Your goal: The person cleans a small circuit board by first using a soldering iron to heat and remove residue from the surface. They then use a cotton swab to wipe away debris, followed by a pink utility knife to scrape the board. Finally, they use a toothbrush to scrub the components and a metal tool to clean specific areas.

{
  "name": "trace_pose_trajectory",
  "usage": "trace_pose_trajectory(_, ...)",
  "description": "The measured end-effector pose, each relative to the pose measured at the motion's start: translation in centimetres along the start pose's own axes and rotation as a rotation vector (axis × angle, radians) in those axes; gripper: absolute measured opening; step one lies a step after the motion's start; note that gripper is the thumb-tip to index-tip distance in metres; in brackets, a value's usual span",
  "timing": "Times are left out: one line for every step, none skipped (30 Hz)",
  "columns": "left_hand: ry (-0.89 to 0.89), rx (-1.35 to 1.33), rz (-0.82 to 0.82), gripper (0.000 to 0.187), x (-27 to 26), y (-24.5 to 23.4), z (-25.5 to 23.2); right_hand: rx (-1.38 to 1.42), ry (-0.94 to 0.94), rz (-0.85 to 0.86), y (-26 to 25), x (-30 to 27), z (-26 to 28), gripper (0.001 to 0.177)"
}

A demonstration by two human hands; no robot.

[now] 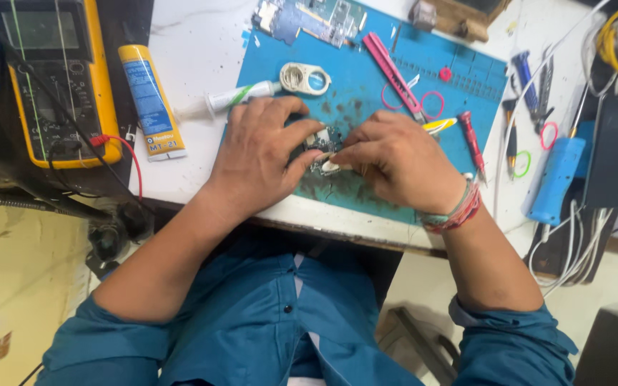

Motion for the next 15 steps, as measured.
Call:
trace_pose_trajectory(0.014, 0.015, -0.01, 0.034, 0.3, -0.2, -0.1, 0.013, 0.003, 0.024, -0.1, 0.6, -0.1, 0.041)
trace_pose_trajectory(0.028, 0.031, -0.019, 0.034, 0.7, -0.3, -0.1, 0.006, -0.023, 0.044, -0.4, 1.1, 0.0, 0.041)
trace_pose_trajectory(0.026, 0.029, -0.028, 0.034, 0.9, -0.4, 0.0, 0.003, -0.046, 0.061, -0.4, 1.5, 0.2, 0.042)
trace_pose_trajectory(0.024, 0.027, -0.037, 0.033, 1.1, -0.5, 0.1, 0.001, -0.069, 0.079, -0.4, 1.8, 0.3, 0.042)
trace_pose_trajectory(0.004, 0.018, -0.036, 0.033, 0.8, -0.5, 0.0, 0.01, -0.036, 0.075, -0.5, 1.8, -0.1, 0.038)
trace_pose_trajectory(-0.01, 0.015, -0.038, 0.032, 0.4, -0.4, -0.2, 0.018, -0.003, 0.072, -0.4, 1.6, -0.5, 0.034)
trace_pose_trajectory(-0.023, 0.009, -0.037, 0.031, 0.2, -0.4, -0.1, 0.027, 0.033, 0.068, -0.4, 1.4, -0.8, 0.031)
trace_pose_trajectory(-0.036, 0.004, -0.036, 0.03, 0.0, -0.4, -0.2, 0.034, 0.037, 0.073, -0.1, 1.1, -0.8, 0.034)
trace_pose_trajectory(-0.037, 0.004, -0.045, 0.029, 0.3, -0.4, -0.1, 0.023, 0.027, 0.06, -0.1, 1.2, -0.8, 0.037)
trace_pose_trajectory(-0.038, 0.003, -0.054, 0.029, 0.8, -0.5, 0.2, 0.013, 0.017, 0.047, -0.2, 1.4, -1.0, 0.04)
trace_pose_trajectory(-0.037, -0.004, -0.054, 0.028, 1.1, -0.5, 0.2, -0.006, 0.004, 0.04, -0.3, 1.3, -1.2, 0.041)
trace_pose_trajectory(-0.043, -0.002, -0.052, 0.028, 1.3, -0.5, 0.4, -0.025, -0.008, 0.033, -0.3, 1.2, -1.3, 0.042)
trace_pose_trajectory(-0.06, -0.008, -0.042, 0.029, 1.1, -0.3, 0.5, -0.036, -0.011, 0.037, -0.2, 0.9, -1.2, 0.043)
trace_pose_trajectory(-0.077, -0.013, -0.032, 0.03, 0.8, -0.1, 0.5, -0.02, 0.0, 0.021, -0.2, 0.7, -1.1, 0.041)
trace_pose_trajectory(-0.081, -0.014, -0.032, 0.029, 0.6, 0.0, 0.5, -0.009, 0.001, 0.009, -0.4, 0.8, -1.0, 0.039)
Point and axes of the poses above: each hand's wrist, its own x-axis towards the middle knuckle, its own y-axis out of the palm, z = x × y, the point moved 9 cm from there along x, towards the middle knuckle, and after that the axes turned 12 degrees about -z, right-handed, at the moved point
